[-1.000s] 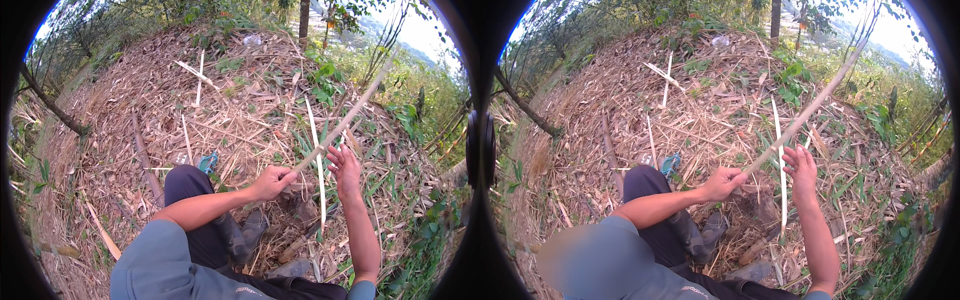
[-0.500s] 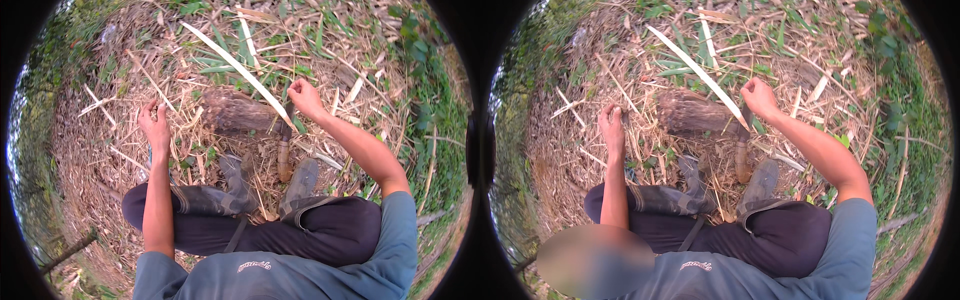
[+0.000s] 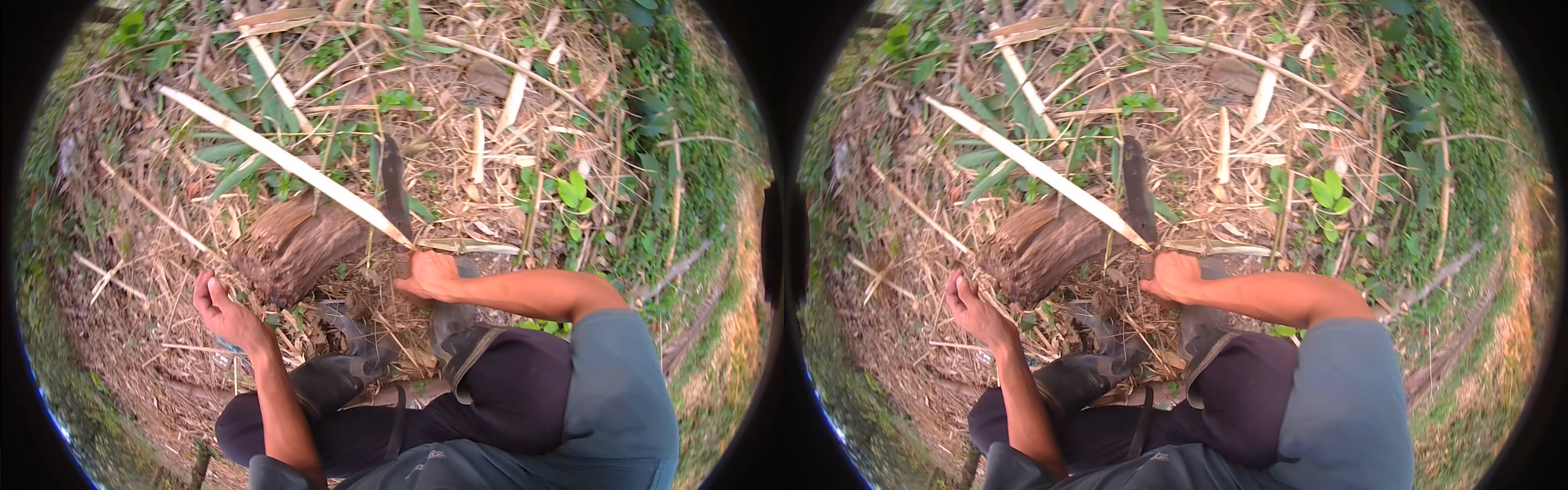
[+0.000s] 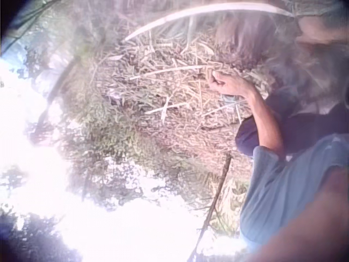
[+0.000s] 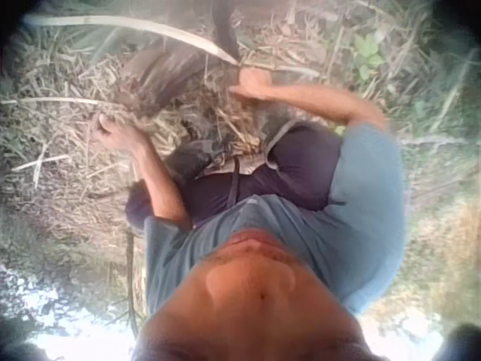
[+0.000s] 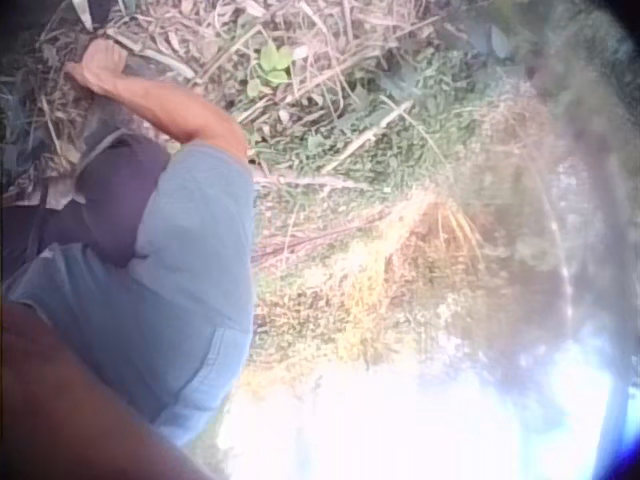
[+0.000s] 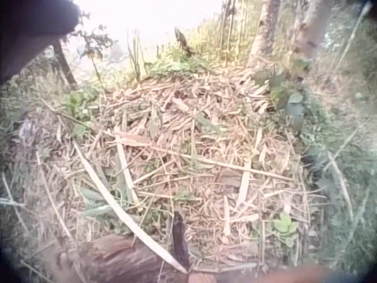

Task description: The person uses a large knife to split a bamboo stalk into thin strips. They hold the bamboo steady with one hand and repeatedly strike it with the knife to separate the layers, then pull apart the resulting strips.

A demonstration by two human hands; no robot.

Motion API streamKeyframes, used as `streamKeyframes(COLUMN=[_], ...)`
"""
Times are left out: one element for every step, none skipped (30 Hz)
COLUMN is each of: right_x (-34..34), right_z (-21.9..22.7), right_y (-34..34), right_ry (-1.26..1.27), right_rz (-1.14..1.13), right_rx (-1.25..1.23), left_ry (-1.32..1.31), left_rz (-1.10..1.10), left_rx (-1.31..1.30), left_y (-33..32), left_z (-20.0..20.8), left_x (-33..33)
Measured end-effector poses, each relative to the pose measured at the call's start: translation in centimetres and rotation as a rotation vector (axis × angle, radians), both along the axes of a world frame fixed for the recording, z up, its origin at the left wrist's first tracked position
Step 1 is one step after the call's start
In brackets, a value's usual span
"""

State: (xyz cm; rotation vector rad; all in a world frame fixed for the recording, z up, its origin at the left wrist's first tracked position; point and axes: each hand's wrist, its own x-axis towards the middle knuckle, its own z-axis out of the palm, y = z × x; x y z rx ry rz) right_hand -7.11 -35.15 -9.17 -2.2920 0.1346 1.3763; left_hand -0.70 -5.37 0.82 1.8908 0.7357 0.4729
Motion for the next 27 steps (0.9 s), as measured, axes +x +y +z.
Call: streamKeyframes(right_x=[0.1,0.5,1.1,1.3,1.7,2.9,2.6,2.2,2.5,1.9,3.1,3.5,2.5,1.9,0.6,-1.0,-3.0,-5.6,-9.6,-13.4,-16.3,-19.3,-22.7,-25.7,-27.0,-30.8,-35.5], right_z=[0.2,0.6,1.0,1.4,1.7,3.0,3.3,3.8,4.6,4.1,7.0,9.7,11.1,13.9,17.1,20.4,24.0,27.7,30.5,33.0,36.6,40.3,43.6,46.7,50.6,52.4,53.4], right_y=[0.1,0.0,-0.2,-0.3,-0.7,-0.9,-1.2,-1.9,-2.9,-4.9,-6.2,-7.8,-9.8,-12.0,-14.0,-16.2,-18.2,-20.3,-22.7,-24.8,-26.0,-26.7,-28.1,-28.8,-28.3,-27.9,-27.1], right_ry=[0.049,0.092,0.133,0.132,0.126,0.185,0.074,-0.043,-0.077,-0.063,-0.066,-0.111,-0.130,-0.101,-0.105,-0.112,-0.097,-0.080,-0.015,0.045,0.043,0.044,0.129,0.210,0.206,0.144,0.123], right_rz=[-0.066,-0.138,-0.214,-0.327,-0.443,-0.512,-0.632,-0.750,-0.787,-0.743,-0.763,-0.710,-0.643,-0.588,-0.555,-0.526,-0.549,-0.572,-0.765,-0.954,-1.140,-1.322,-1.305,-1.288,-1.259,-1.411,-1.722], right_rx=[-0.009,-0.021,-0.033,-0.019,-0.006,-0.008,-0.019,-0.034,-0.018,-0.054,-0.028,-0.055,-0.147,-0.186,-0.196,-0.199,-0.250,-0.304,-0.236,-0.159,-0.180,-0.199,-0.279,-0.359,-0.477,-0.520,-0.560], left_ry=[0.033,0.064,0.094,0.115,0.144,0.174,0.204,0.190,0.240,0.298,0.347,0.376,0.405,0.428,0.470,0.506,0.533,0.601,0.669,0.730,0.787,0.834,0.873,0.975,1.069,1.116,1.164], left_rz=[0.007,0.007,0.005,0.042,0.078,0.132,0.175,0.174,0.168,0.135,0.119,0.083,0.037,-0.001,-0.086,-0.171,-0.261,-0.256,-0.262,-0.206,-0.146,-0.071,-0.001,0.016,0.050,-0.048,-0.149], left_rx=[-0.020,-0.041,-0.062,-0.081,-0.129,-0.160,-0.187,-0.238,-0.106,-0.115,-0.113,-0.119,-0.126,-0.124,0.030,0.191,0.351,0.318,0.286,0.169,0.056,-0.098,-0.259,-0.291,-0.326,-0.316,-0.303], left_y=[0.1,0.3,0.7,0.9,0.6,0.5,0.5,2.1,1.4,1.0,1.2,1.1,0.9,1.4,2.3,3.6,5.0,6.4,7.7,8.6,9.1,9.2,9.3,10.5,11.8,13.0,14.0], left_z=[-0.1,-0.5,-0.6,-0.1,0.2,1.3,2.6,1.0,1.8,2.5,3.5,5.1,7.2,9.4,11.8,14.4,16.9,19.5,22.2,24.8,27.8,31.2,33.9,36.1,37.9,39.7,41.4], left_x=[-0.3,-0.5,-0.7,-0.9,-0.9,-1.1,-1.2,-2.7,-3.4,-4.4,-5.7,-7.0,-8.2,-9.4,-10.9,-12.4,-13.7,-15.1,-16.1,-17.2,-18.4,-19.4,-20.1,-21.1,-22.5,-23.9,-24.9])
